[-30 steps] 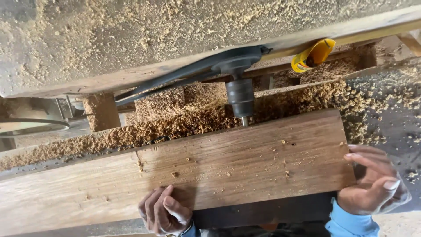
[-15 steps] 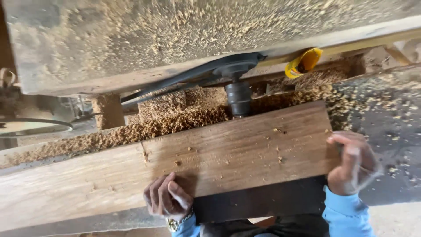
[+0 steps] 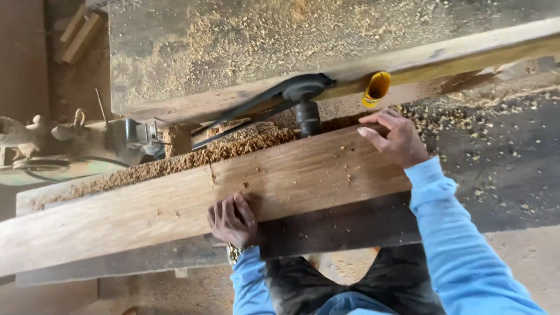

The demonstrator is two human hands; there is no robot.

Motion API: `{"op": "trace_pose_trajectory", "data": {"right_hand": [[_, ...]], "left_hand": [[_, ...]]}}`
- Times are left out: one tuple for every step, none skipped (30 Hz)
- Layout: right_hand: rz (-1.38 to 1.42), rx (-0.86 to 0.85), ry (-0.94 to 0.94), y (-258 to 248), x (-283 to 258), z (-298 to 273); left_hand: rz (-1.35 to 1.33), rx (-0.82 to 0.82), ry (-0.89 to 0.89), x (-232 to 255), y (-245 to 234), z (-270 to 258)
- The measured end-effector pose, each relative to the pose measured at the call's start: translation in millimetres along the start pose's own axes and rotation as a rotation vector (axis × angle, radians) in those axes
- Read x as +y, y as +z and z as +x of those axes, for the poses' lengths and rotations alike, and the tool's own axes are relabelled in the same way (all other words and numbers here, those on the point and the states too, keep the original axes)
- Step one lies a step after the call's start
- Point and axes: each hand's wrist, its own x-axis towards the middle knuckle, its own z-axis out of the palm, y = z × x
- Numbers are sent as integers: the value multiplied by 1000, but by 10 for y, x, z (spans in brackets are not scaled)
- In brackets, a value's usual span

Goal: The person guides a long wooden board on a drill press table, positioning it under the spinning bit and drilling a series of holes along its length, repositioning the board between holes and steadying it with both hands.

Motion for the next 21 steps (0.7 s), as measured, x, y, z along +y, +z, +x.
{"op": "trace_pose_trajectory", "data": {"right_hand": [[15,15,14,10,0,-34],[30,30,28,23,4,-58],[34,35,25,30,8,-81],[27,33,6,45,18,-90],[19,21,-8,63,35,-137],[23,17,-5,29,-50,-179],[17,24,-7,-3,-125,-226],[12,30,-9,-32,-195,-266],[17,26,-1,-41,-223,-303],[21,21,-2,-48,-249,-336],[29,14,1,-38,-279,-389],[38,7,12,-32,-293,-444],[22,17,0,-32,-306,-465],[6,26,-13,-32,-320,-484],[11,23,-6,-38,-335,-515],[5,25,-1,-40,-348,-544],[0,24,8,-39,-369,-584],[7,19,19,-51,-394,-613],[-30,17,26,-56,-415,-631],[-67,14,32,-60,-433,-646],[-58,7,44,-58,-456,-697]], "left_hand": [[3,-4,-28,66,-61,27],[7,-9,-57,131,-112,59],[9,-4,-51,108,-126,43],[1,-24,-51,77,-126,34],[-4,-54,-58,55,-145,-19],[0,-58,-59,95,-203,-7],[-31,-65,-46,133,-246,6],[-62,-71,-34,168,-279,23],[-58,-80,-34,151,-296,-7],[-55,-109,-34,131,-309,-35],[-49,-141,-34,103,-343,-74],[-40,-155,-33,107,-377,-102],[-55,-147,-50,109,-385,-102],[-70,-140,-66,109,-393,-100],[-66,-148,-64,80,-408,-139],[-77,-174,-56,50,-419,-177],[-87,-205,-49,16,-446,-216],[-82,-217,-48,-12,-443,-291],[-62,-231,-51,-49,-428,-355],[-42,-245,-54,-88,-412,-419],[-35,-259,-53,-123,-425,-487]]}}
